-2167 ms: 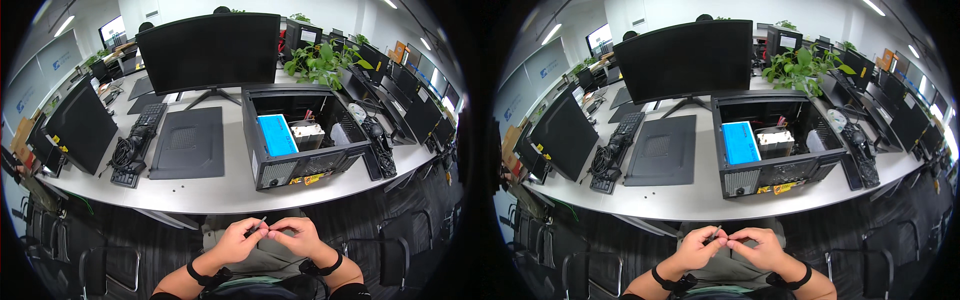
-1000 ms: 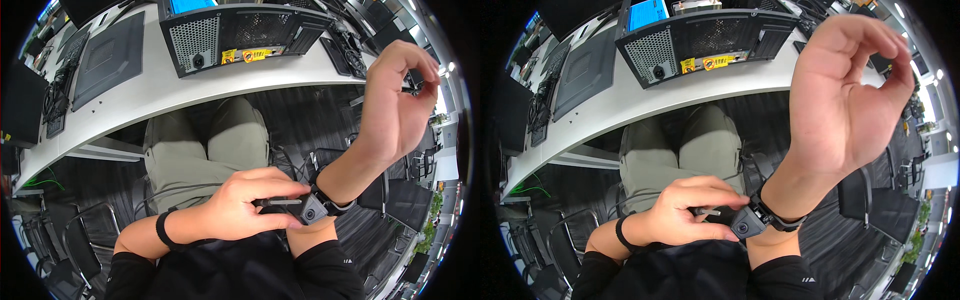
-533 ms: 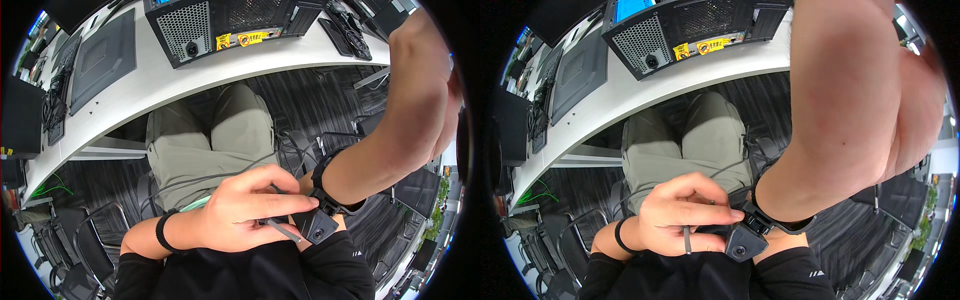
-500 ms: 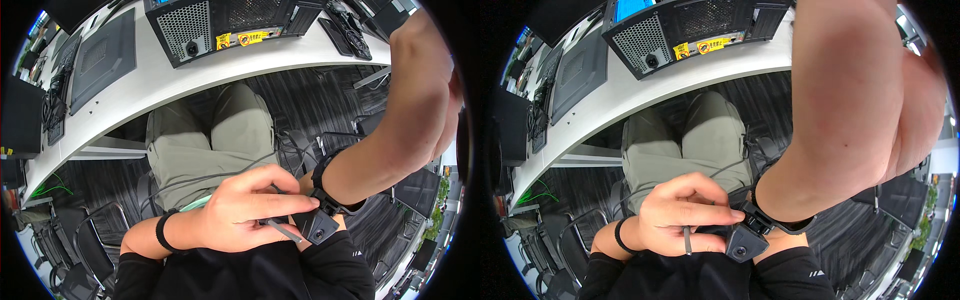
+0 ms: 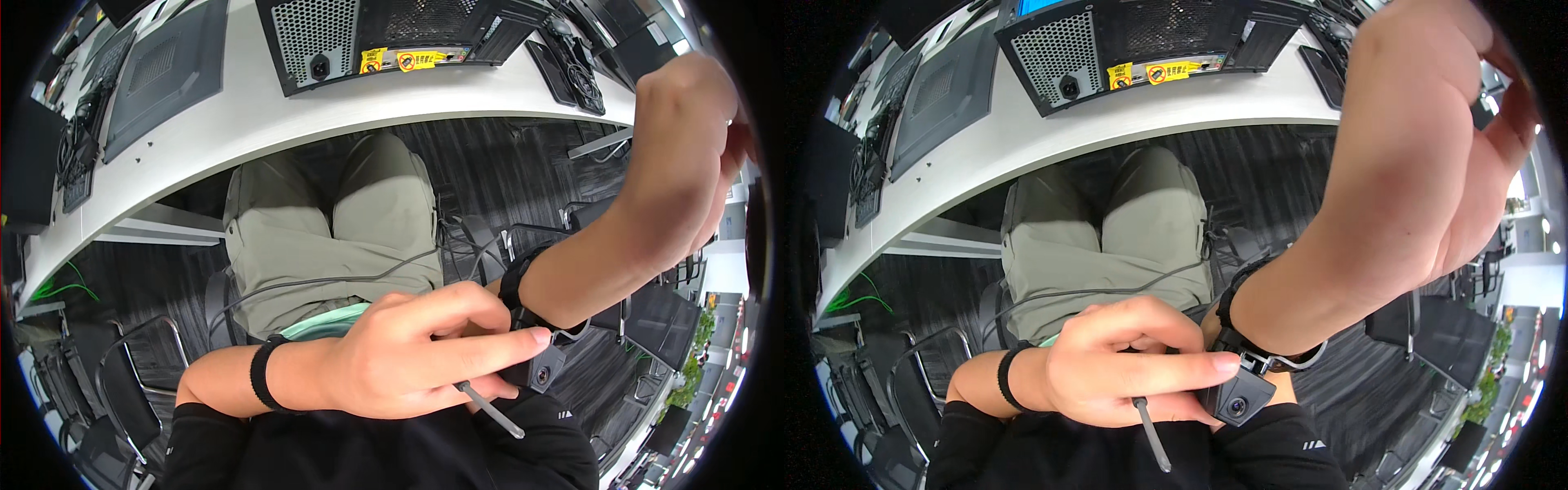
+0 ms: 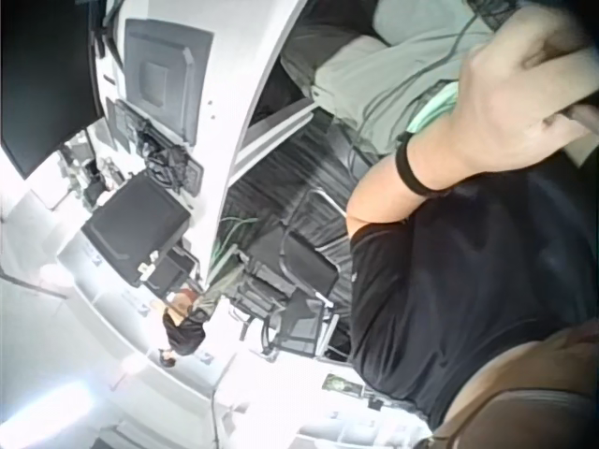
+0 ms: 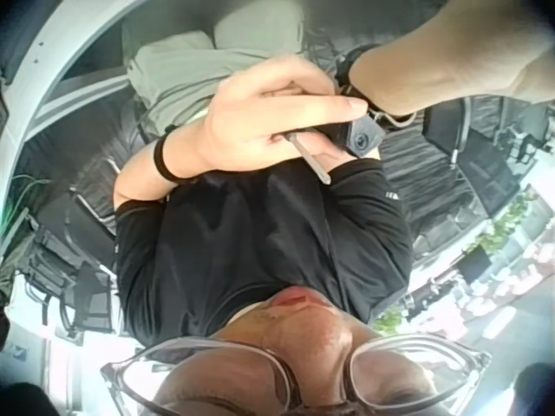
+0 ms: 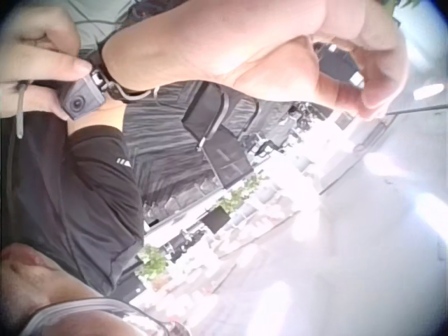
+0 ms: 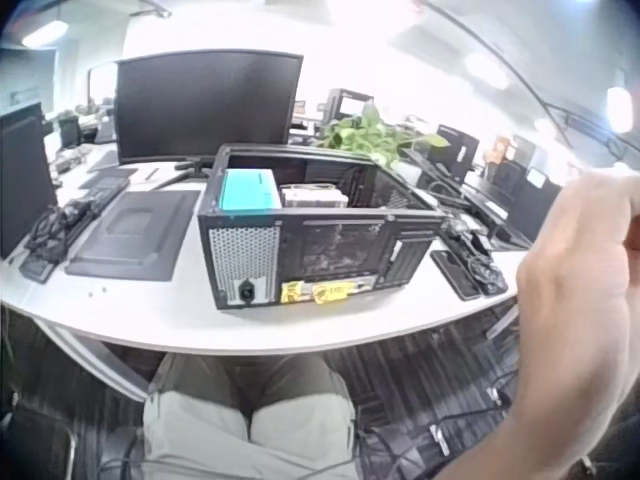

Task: Installing or removing a power supply unit (PSU) from a desktop computer case using a screwdriver.

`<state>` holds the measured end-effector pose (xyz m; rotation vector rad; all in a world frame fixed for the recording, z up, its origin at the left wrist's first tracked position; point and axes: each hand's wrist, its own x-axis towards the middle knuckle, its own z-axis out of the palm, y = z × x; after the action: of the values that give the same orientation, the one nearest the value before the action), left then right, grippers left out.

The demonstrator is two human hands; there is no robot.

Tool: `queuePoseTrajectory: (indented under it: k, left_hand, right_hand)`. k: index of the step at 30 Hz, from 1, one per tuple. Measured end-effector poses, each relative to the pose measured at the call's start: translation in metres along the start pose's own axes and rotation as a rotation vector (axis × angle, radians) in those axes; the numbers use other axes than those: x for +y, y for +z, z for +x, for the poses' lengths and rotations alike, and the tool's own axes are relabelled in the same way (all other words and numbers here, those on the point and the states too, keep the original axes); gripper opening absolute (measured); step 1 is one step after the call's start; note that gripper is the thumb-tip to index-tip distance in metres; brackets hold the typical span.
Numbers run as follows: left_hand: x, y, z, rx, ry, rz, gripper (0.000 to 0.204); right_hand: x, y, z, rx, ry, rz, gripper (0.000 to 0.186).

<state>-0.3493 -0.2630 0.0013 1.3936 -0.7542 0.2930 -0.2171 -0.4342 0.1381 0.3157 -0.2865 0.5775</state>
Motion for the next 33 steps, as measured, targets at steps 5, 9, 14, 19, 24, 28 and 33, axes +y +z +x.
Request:
queuePoseTrajectory:
  k: [5,9,14,19,24,28,33]
  left_hand:
    - [-0.005,0.007,-0.004,0.028,0.073,0.027,0.043]
    - [-0.010,0.009,-0.005,0.057,0.168,0.083,0.036]
    - [-0.010,0.004,-0.008,0.028,0.266,0.155,0.031]
    - [-0.008,0.002,-0.011,0.008,0.276,0.147,0.032]
    - [-0.009,0.002,-0.012,0.053,0.367,0.155,0.032]
    - [-0.010,0.001,-0.012,0.070,0.388,0.134,0.030]
    - [-0.013,0.003,-0.012,0.088,0.255,0.106,0.034]
  right_hand:
    - [-0.006,-0.024,-0.014,-0.022,-0.048,-0.182,0.021]
    - [-0.012,-0.030,-0.027,-0.036,-0.122,-0.414,0.019]
    - [-0.013,-0.032,-0.036,-0.041,-0.158,-0.555,0.017]
    - [-0.014,-0.027,-0.039,-0.059,-0.183,-0.627,0.014]
    - [-0.015,-0.027,-0.041,-0.067,-0.194,-0.664,0.013]
    - [-0.014,-0.028,-0.042,-0.071,-0.210,-0.683,0.012]
    - [-0.014,-0.029,-0.042,-0.079,-0.227,-0.701,0.011]
